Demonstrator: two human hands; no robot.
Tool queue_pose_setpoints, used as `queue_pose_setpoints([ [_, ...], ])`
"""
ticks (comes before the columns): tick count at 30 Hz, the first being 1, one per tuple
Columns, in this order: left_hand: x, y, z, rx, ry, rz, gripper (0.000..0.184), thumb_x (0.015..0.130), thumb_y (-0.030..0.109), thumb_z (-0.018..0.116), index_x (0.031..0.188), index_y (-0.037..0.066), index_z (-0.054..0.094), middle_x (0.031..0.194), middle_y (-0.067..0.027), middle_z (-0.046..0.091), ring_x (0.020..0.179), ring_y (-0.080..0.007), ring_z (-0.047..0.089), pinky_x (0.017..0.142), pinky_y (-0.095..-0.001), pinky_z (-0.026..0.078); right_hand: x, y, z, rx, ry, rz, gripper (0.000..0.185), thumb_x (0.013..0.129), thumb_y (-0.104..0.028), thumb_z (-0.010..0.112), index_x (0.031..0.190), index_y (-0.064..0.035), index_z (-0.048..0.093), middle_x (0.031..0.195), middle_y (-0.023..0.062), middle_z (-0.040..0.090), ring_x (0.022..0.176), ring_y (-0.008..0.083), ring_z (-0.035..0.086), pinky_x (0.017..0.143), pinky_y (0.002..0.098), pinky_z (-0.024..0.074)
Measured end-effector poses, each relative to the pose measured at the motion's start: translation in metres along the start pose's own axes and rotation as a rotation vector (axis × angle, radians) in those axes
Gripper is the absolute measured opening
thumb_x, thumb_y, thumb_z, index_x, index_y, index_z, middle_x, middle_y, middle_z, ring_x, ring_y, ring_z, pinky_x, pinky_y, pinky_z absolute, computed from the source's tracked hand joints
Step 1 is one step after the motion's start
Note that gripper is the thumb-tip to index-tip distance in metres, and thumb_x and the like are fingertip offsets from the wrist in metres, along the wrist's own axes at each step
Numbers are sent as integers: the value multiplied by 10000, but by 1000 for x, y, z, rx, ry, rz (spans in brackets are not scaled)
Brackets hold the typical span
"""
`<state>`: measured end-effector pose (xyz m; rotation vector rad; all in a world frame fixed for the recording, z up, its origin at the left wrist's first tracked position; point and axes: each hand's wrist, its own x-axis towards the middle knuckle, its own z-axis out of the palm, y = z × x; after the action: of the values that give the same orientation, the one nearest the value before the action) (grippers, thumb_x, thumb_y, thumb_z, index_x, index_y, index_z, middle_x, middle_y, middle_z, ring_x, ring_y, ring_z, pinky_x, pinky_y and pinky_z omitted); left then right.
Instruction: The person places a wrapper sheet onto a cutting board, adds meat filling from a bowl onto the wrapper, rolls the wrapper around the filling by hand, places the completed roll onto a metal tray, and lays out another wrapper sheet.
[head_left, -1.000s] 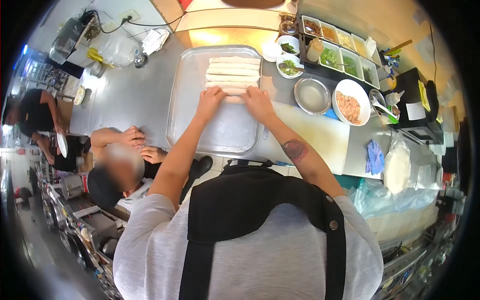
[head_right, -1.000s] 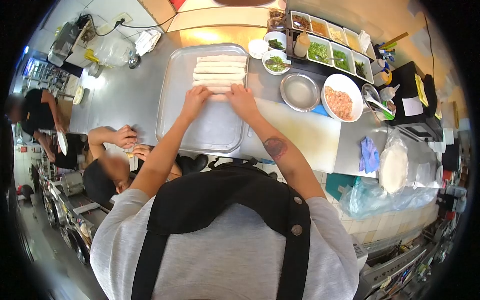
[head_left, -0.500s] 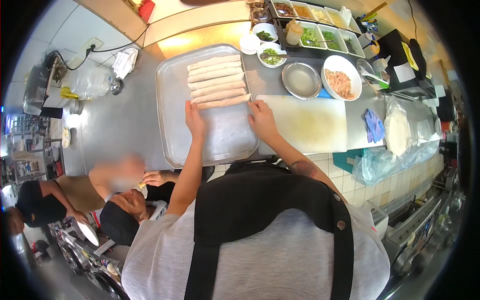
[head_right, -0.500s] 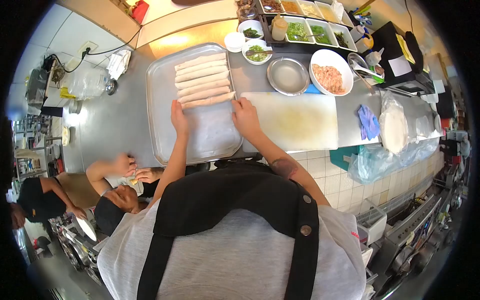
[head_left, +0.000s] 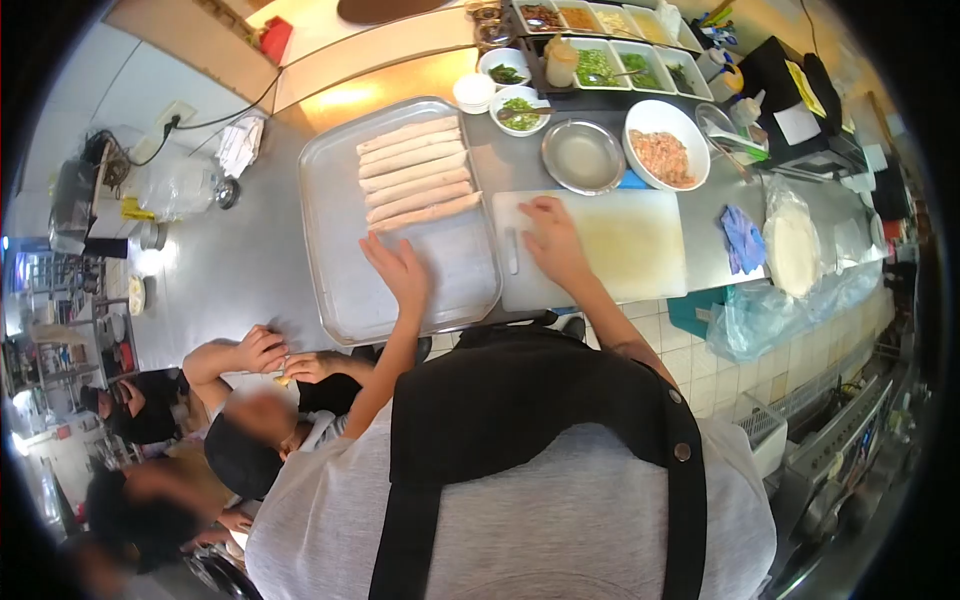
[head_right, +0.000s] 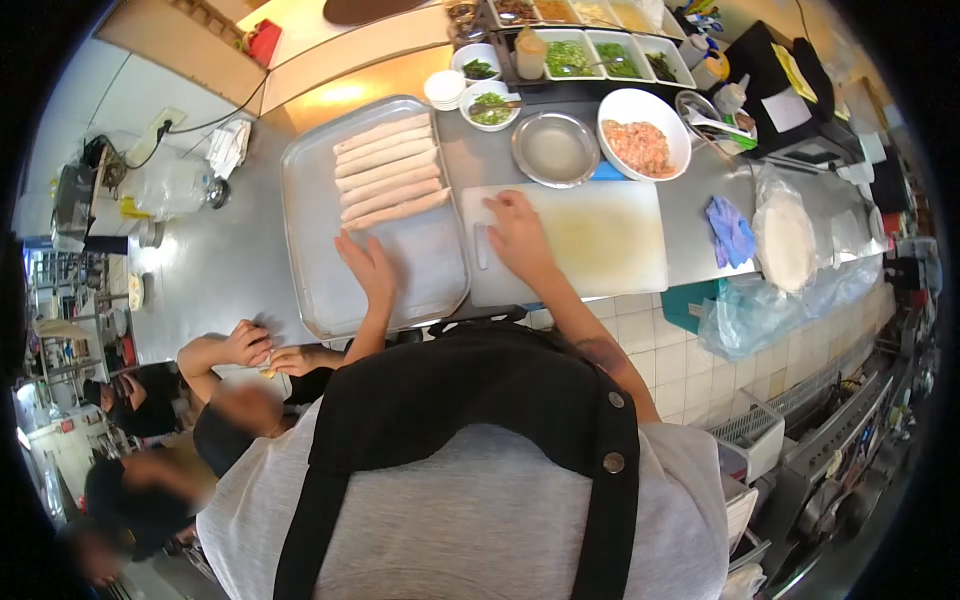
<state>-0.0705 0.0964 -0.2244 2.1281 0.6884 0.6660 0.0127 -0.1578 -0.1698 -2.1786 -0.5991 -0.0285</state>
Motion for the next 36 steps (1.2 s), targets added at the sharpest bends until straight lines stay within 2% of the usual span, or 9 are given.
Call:
queue_pose_setpoints([
  [5, -41, 31, 36, 22, -98, 276, 659, 925, 253, 503, 1408, -104, 234, 1475, -333, 171, 1393, -437, 134, 1134, -500, 102, -65, 90, -118, -295, 590, 236, 486, 725, -64, 719, 1191, -78, 580, 1173, 186, 494, 1080, 352, 518, 922, 411, 435],
  [9, -64, 102, 71, -3, -124, 392, 603, 929, 220, 513, 1394, -84, 277, 1473, -300, 199, 1382, -423, 167, 1127, -489, 122, -133, 195, -235, -606, 853, 400, 495, 753, -161, 720, 1212, -82, 552, 1221, 256, 472, 1122, 415, 481, 944, 473, 404],
  [12, -84, 143, 83, -27, -110, 419, 566, 930, 195, 517, 1381, -75, 307, 1473, -274, 219, 1375, -409, 194, 1121, -478, 143, -170, 250, -311, -790, 942, 616, 549, 760, -234, 725, 1259, -107, 536, 1268, 230, 479, 1182, 397, 458, 936, 498, 410],
  [18, -125, 188, 117, -54, -147, 382, 499, 918, 151, 512, 1349, -51, 362, 1465, -264, 231, 1371, -398, 212, 1111, -480, 171, -199, 332, -394, -781, 645, 838, 554, 752, -330, 734, 1265, -198, 575, 1314, 105, 519, 1224, 283, 481, 907, 521, 432],
  [19, -131, 193, 119, -68, -157, 385, 484, 913, 140, 510, 1335, -54, 377, 1462, -269, 229, 1371, -409, 204, 1112, -487, 161, -197, 338, -401, -743, 676, 844, 375, 759, -318, 722, 1115, -208, 674, 1196, 54, 611, 1118, 255, 568, 870, 521, 448],
  [22, -145, 200, 128, -18, -162, 391, 452, 907, 126, 513, 1311, -47, 411, 1457, -253, 245, 1361, -405, 228, 1106, -489, 181, -179, 329, -427, -780, 494, 972, 225, 751, -313, 700, 932, -182, 726, 989, 45, 692, 928, 252, 651, 833, 506, 473],
  [23, -149, 203, 129, -9, -147, 380, 452, 907, 126, 513, 1311, -47, 411, 1457, -253, 245, 1361, -405, 228, 1106, -489, 181, -177, 333, -427, -937, 508, 860, 160, 748, -305, 686, 835, -180, 734, 860, 49, 704, 818, 267, 666, 765, 472, 497],
  [30, -169, 211, 144, -30, -183, 381, 405, 869, 123, 550, 1254, 14, 485, 1430, -243, 316, 1340, -400, 282, 1092, -479, 222, -166, 331, -442, -856, 414, 740, 189, 794, -298, 658, 917, -174, 728, 942, 124, 685, 841, 320, 661, 752, 424, 523],
  [36, -185, 236, 152, -88, -187, 406, 411, 832, 99, 587, 1227, 23, 502, 1427, -239, 307, 1323, -410, 301, 1082, -474, 263, -91, 344, -385, -791, 607, 402, 695, 745, -566, 681, 1195, -49, 571, 1128, 216, 603, 1045, 398, 581, 892, 448, 472],
])
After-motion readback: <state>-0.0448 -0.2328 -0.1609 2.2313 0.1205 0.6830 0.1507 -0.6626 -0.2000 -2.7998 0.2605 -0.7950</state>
